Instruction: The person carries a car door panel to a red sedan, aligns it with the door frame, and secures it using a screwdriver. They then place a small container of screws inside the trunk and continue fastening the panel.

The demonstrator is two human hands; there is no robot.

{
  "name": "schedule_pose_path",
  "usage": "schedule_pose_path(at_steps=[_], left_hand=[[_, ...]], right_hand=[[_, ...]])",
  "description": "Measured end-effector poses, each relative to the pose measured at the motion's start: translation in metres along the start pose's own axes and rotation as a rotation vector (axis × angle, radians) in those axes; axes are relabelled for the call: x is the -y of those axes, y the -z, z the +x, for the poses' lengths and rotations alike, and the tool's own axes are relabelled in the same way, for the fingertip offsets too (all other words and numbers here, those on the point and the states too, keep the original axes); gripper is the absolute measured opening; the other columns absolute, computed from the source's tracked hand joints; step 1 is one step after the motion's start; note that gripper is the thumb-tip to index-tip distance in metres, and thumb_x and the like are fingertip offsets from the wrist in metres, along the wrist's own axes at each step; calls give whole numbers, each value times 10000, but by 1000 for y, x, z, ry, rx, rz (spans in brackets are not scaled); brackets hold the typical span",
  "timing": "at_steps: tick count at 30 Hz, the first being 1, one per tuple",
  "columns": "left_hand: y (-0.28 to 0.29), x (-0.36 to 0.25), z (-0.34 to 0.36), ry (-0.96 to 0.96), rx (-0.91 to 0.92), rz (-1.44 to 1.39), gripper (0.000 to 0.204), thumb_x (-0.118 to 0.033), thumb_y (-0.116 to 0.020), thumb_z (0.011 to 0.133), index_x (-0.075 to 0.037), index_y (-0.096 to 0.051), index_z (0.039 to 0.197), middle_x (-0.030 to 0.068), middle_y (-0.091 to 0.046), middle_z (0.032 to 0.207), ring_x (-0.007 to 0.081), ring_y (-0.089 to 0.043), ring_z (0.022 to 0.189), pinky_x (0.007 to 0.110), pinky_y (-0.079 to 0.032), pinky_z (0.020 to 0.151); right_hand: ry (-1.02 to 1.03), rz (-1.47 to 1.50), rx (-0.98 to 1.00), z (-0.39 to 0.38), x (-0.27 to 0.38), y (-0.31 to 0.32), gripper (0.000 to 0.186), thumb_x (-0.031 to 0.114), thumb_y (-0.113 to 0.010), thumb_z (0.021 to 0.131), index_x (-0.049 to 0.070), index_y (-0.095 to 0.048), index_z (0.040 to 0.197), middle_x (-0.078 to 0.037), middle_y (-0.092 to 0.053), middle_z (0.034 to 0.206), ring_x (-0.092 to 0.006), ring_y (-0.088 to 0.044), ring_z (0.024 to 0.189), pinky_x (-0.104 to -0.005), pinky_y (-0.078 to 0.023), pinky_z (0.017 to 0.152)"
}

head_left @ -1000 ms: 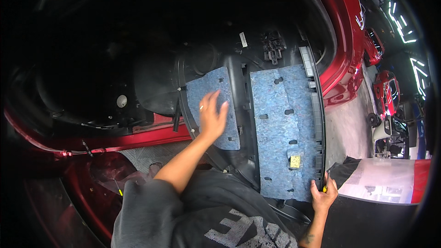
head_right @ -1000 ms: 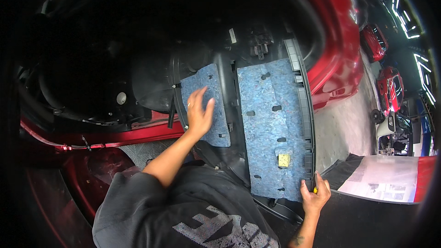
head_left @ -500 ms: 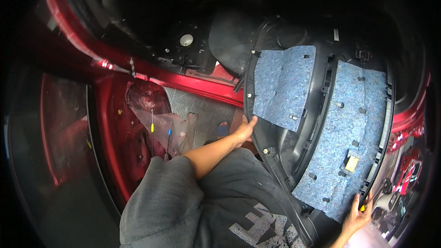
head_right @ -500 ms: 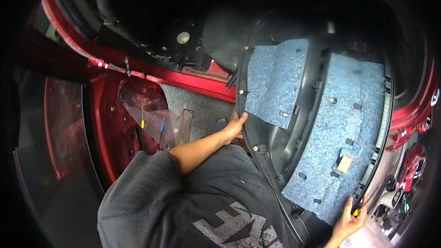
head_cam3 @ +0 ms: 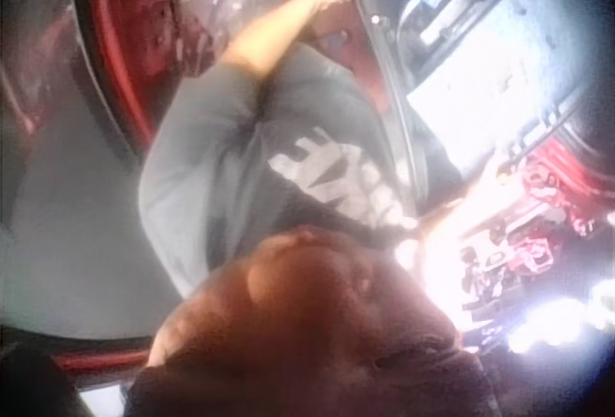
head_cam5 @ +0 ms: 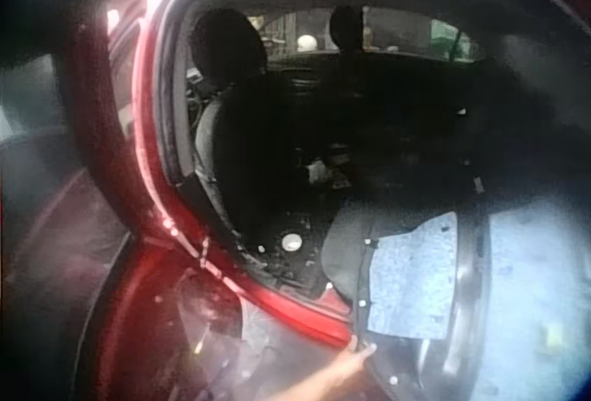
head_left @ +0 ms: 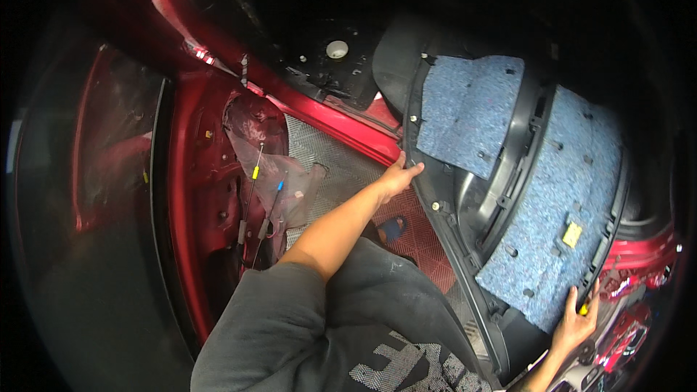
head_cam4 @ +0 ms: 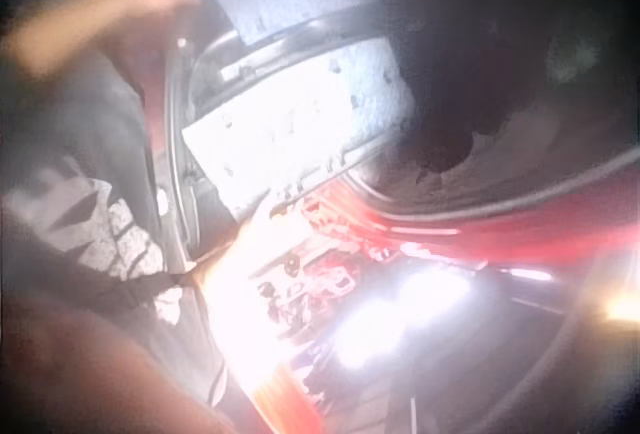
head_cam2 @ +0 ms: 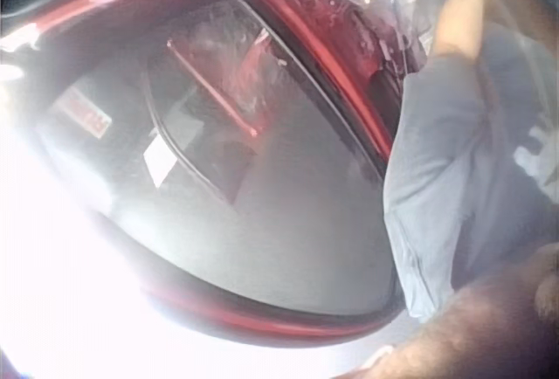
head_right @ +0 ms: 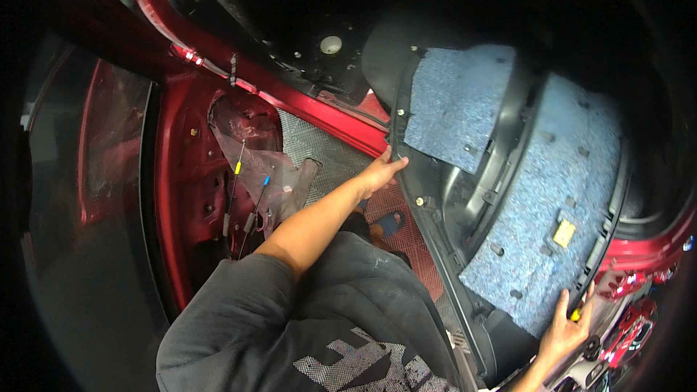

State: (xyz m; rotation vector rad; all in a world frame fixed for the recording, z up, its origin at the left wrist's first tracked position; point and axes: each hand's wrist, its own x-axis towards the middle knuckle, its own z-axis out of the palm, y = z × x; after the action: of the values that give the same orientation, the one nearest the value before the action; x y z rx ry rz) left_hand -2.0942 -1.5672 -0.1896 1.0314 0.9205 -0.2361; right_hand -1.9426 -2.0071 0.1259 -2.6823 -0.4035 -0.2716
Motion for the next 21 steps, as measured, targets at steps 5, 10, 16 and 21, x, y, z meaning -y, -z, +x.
schedule_pose_path(at_steps=[5,10,16,21], left_hand=[[13,31,23,-169,-138,139,971,-458,-721,1020,-22,-188,1705,142,-723,1213,230,-698,1010,370,-559,943],[10,44,54,-370,-551,93,485,-356,-700,1051,-5,-643,1381,86,-704,947,181,-665,844,340,-541,806],[69,44,137,-523,-946,-117,315,-310,-599,1115,-7,-681,1101,63,-658,853,176,-618,798,355,-521,763],[165,47,231,-405,-1128,-195,275,-276,-624,1096,-13,-690,1052,29,-633,823,147,-565,759,334,-502,742]], right_hand=[[13,-47,64,17,-13,-1,627,41,-798,945,-69,-555,1513,-157,-625,1513,-261,-583,1359,-383,-401,1193],[18,-231,51,31,31,5,542,81,-755,971,-26,-597,1478,-179,-685,1399,-278,-624,1311,-391,-477,1131],[218,-729,97,62,179,-44,447,316,-709,1065,-42,-673,1331,-217,-712,1302,-280,-670,1266,-370,-583,1086],[236,-925,343,94,261,-128,409,116,-820,957,-55,-692,1306,-224,-726,1280,-280,-685,1235,-391,-579,1077]])
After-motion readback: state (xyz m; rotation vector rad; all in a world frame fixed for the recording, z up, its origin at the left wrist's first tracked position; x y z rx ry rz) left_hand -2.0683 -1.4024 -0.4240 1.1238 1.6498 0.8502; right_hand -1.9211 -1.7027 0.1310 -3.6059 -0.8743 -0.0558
